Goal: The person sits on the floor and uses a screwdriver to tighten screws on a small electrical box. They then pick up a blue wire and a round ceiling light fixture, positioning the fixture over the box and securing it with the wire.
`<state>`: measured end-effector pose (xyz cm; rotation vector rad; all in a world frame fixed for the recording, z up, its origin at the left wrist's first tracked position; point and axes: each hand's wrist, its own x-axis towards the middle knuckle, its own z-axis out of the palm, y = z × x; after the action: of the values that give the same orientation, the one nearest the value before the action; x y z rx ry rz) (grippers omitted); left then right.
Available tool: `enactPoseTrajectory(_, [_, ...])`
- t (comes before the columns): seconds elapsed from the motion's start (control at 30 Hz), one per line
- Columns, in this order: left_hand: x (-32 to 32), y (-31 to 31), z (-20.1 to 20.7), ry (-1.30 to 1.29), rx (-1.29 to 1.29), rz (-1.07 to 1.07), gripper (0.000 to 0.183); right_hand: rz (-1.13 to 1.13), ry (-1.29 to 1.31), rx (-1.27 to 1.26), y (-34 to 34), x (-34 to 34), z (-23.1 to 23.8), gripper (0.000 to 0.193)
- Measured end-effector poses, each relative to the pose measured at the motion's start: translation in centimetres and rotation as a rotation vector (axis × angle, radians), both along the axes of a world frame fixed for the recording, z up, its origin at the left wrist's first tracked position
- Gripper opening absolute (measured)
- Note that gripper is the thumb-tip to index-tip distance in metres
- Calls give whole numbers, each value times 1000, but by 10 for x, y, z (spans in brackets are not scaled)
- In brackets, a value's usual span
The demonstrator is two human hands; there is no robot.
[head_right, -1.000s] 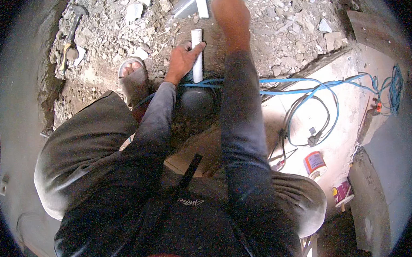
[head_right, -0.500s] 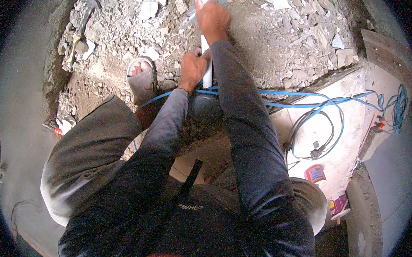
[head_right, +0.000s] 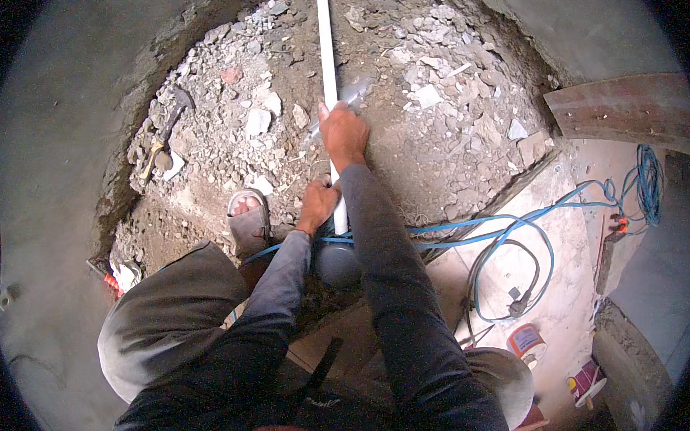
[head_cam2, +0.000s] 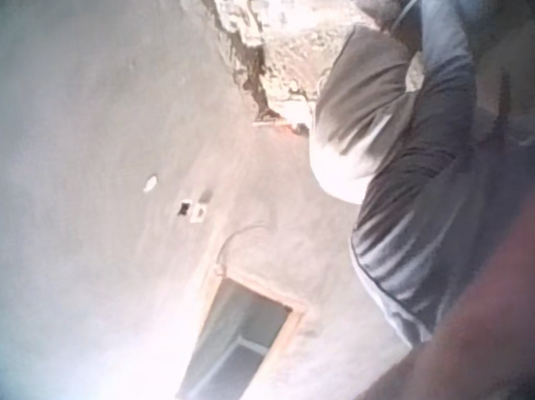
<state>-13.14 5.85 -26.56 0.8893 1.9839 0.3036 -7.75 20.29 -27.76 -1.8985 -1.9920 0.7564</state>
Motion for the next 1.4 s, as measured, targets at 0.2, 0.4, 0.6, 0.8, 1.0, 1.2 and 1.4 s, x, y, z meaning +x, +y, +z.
enactPoseTrajectory(0.2, [2, -3, -6, -30, 23, 42, 46, -12, 5, -30, -2, 1, 4, 53])
enactPoseTrajectory(0.4, [-3, -9, -18, -111, 75, 88, 46, -44, 51, -96, -5, -6, 10, 51])
enactPoseTrajectory(0.6, [-1, -2, -8, -87, -6, 51, 46, -26, 72, -120, 1, 7, 9, 52])
enactPoseTrajectory(0.8, [2, -5, -5, -33, 45, 54, 56, 4, 83, -89, 2, 12, 10, 49])
enactPoseTrajectory(1.0, [5, -5, -8, 9, 81, -47, 58, 95, 89, -89, 17, 5, -11, 52])
enactPoseTrajectory(1.2, [0, -7, -20, -34, 29, -3, 60, 222, 163, -148, 24, 30, -36, 66])
enactPoseTrajectory(1.4, [-3, -8, -37, -20, 71, 19, 58, 259, 362, -524, 37, 50, -54, 72])
